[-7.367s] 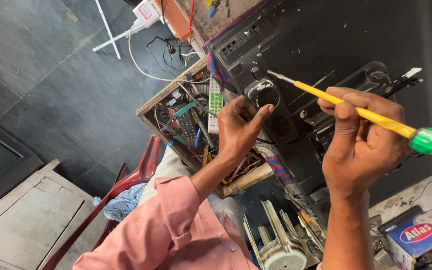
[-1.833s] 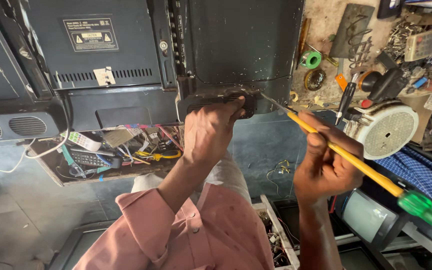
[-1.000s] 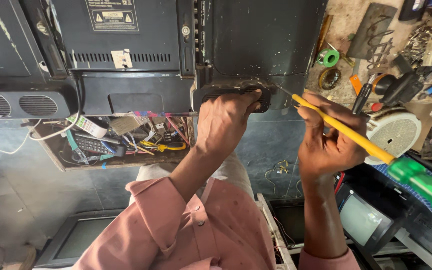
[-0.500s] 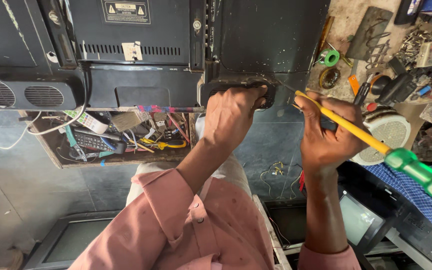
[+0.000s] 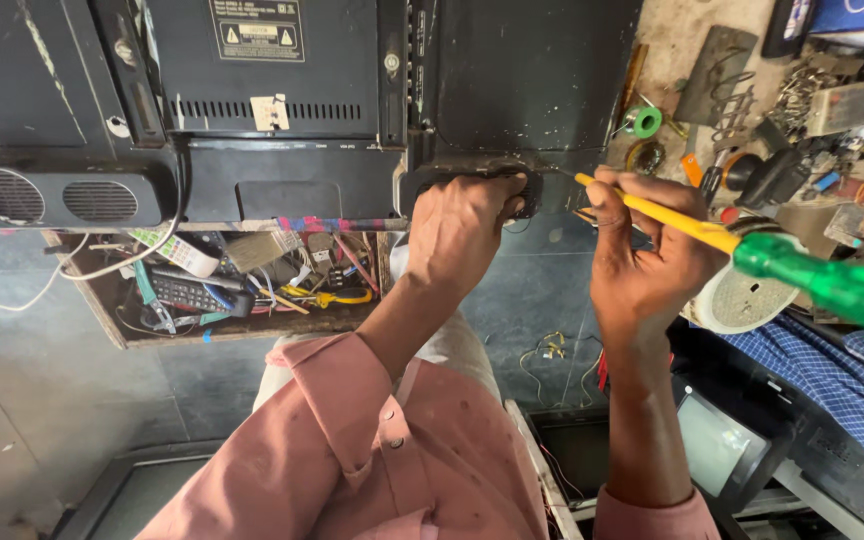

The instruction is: The person removes screws from the back of a television using a screwdriver, detaches internal components like speakers, and manipulates the casing and wiring.

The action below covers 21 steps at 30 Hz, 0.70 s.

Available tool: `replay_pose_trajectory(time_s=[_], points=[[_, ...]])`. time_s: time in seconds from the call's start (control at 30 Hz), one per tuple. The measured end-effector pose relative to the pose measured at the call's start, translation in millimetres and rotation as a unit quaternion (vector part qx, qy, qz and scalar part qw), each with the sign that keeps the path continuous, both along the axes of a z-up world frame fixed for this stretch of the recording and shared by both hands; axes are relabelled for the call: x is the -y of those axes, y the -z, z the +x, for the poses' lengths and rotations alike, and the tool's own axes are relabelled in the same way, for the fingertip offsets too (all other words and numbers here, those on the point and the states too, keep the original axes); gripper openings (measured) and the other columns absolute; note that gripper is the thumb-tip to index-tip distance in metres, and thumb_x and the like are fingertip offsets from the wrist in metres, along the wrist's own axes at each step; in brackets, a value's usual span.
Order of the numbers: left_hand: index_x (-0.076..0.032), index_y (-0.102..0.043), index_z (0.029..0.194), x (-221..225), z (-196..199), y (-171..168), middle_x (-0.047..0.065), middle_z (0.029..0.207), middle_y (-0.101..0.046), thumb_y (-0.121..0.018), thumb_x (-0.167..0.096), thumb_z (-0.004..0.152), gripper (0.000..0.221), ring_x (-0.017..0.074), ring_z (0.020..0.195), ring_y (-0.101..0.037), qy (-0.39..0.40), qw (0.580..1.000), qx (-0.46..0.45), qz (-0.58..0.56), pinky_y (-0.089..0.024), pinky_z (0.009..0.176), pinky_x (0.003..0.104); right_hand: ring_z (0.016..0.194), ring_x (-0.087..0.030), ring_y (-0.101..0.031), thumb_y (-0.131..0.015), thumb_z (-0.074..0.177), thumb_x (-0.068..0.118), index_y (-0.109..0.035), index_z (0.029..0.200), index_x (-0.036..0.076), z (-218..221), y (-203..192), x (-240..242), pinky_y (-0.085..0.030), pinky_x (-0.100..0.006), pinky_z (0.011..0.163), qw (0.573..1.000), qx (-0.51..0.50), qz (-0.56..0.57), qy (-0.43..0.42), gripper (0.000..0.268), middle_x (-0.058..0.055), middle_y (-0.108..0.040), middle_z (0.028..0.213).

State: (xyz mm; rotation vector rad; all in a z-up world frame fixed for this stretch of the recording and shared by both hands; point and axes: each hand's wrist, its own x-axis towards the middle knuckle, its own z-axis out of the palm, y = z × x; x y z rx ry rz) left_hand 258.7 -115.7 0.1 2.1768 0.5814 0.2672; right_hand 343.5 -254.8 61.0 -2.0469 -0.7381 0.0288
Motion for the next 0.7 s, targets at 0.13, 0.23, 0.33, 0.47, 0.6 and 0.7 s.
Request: replay_pose_trajectory(time_s=[0.13,0.23,0.33,0.47,0.6,0.7], points=[[-0.012,-0.078,0.107,-1.5,0.6,-0.8,0.012,0.093,-0.076,-0.075,-0.016,0.091,0.017,0.0313,0.079,-0.073,0.004,1.000,-0.005,-0.005,-0.056,0.069,0.042,0.109,-0.018,-0.072,-0.066,0.105,0.001,-0.058,0.120,-0.002,7.6,-12.0,-1.1,-0.061,-0.023,0.093,0.992,-0.099,0.062,-0.038,0.017,-0.012,-0.070,0.122],[-0.011,-0.077,0.106,0.9,-3.3,0.3,0.012,0.096,-0.077,-0.075,-0.015,0.089,0.017,0.0312,0.081,-0.073,0.000,1.000,0.022,0.005,-0.057,0.071,0.041,0.107,-0.023,-0.075,-0.069,0.108,-0.004,-0.060,0.116,-0.004,5.0,4.6,-2.1,-0.064,-0.026,0.086,0.999,0.002,0.026,-0.035,0.012,-0.015,-0.072,0.117],[-0.011,-0.078,0.106,-2.3,-0.4,-0.7,0.012,0.094,-0.076,-0.076,-0.015,0.090,0.017,0.0314,0.080,-0.073,-0.003,1.000,0.025,0.004,-0.057,0.070,0.041,0.099,-0.021,-0.075,-0.081,0.105,-0.003,-0.062,0.113,-0.003,4.3,9.6,-7.7,-0.064,-0.025,0.077,0.998,0.052,0.011,0.018,0.020,-0.016,-0.072,0.109],[-0.012,-0.078,0.104,-0.5,0.0,0.3,0.011,0.092,-0.076,-0.077,-0.018,0.089,0.017,0.0306,0.078,-0.074,0.000,1.000,0.004,-0.008,-0.057,0.068,0.041,0.099,-0.019,-0.070,-0.071,0.102,-0.006,-0.058,0.118,-0.007,5.5,-6.9,-9.1,-0.059,-0.027,0.079,0.999,-0.015,0.028,0.011,0.021,-0.019,-0.070,0.113],[-0.012,-0.079,0.106,-0.8,-1.6,2.8,0.012,0.092,-0.076,-0.077,-0.017,0.090,0.017,0.0316,0.077,-0.073,0.007,1.000,-0.007,-0.002,-0.056,0.068,0.042,0.089,-0.019,-0.069,-0.063,0.111,-0.011,-0.061,0.123,-0.007,12.8,-9.8,2.0,-0.057,-0.028,0.078,0.999,-0.020,-0.011,-0.039,0.012,-0.019,-0.076,0.111],[-0.011,-0.079,0.103,-1.1,-0.7,4.9,0.011,0.093,-0.077,-0.077,-0.019,0.090,0.015,0.0302,0.081,-0.074,-0.002,1.000,-0.004,-0.011,-0.057,0.070,0.041,0.099,-0.018,-0.075,-0.070,0.116,-0.004,-0.062,0.119,-0.004,8.9,8.3,4.1,-0.064,-0.026,0.082,0.999,0.031,0.022,-0.019,0.009,-0.015,-0.075,0.111]])
